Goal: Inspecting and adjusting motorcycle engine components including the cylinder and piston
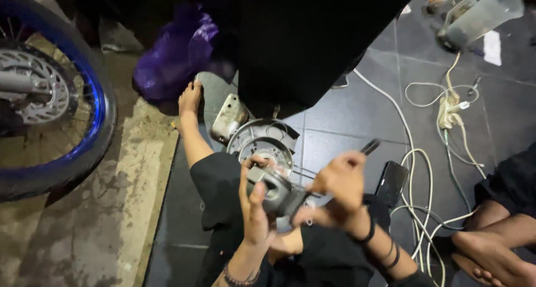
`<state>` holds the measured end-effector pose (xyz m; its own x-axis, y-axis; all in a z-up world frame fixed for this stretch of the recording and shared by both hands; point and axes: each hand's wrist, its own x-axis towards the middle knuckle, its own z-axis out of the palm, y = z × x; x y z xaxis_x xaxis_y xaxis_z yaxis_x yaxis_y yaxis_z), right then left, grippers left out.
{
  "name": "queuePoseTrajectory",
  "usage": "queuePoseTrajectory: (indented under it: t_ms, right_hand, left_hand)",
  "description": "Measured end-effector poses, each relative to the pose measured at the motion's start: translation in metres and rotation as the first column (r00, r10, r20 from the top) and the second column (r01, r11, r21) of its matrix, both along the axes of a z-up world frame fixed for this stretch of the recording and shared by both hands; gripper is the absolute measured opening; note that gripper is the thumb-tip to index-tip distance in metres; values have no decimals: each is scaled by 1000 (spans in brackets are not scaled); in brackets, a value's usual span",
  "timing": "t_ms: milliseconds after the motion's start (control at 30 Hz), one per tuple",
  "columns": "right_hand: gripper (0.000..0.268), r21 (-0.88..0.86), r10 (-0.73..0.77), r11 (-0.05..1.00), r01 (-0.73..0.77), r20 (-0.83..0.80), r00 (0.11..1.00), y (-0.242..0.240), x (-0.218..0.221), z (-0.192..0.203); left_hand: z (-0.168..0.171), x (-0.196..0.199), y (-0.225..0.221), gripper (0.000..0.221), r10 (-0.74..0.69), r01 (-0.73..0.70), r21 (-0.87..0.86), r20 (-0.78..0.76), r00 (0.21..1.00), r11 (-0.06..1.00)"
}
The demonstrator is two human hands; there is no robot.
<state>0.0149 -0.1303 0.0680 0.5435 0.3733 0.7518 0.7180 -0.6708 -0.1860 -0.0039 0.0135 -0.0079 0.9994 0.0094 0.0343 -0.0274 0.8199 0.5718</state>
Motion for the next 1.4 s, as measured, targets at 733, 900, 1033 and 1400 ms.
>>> queuePoseTrajectory:
  t_ms: [733, 900, 1033, 1400]
  right_hand:
    - [53, 262, -115, 951, 167, -203, 972, -14, -16, -52]
    - [54, 409, -39, 901, 146, -259, 965, -18, -16, -48]
    - [55, 421, -60, 896, 142, -202, 978, -3, -16, -36]
    - [54, 407, -102, 893, 192, -233, 967, 2, -23, -30]
  left_hand:
    - [1, -1, 1, 65, 47, -83, 268, 136, 990, 960]
    - [1, -5, -4, 64, -21, -9, 339, 85, 996, 941]
    - [0, -6, -5, 63, -48, -33, 441, 171, 984, 897]
    - [0, -6, -2, 63, -50, -7, 438, 118, 992, 899]
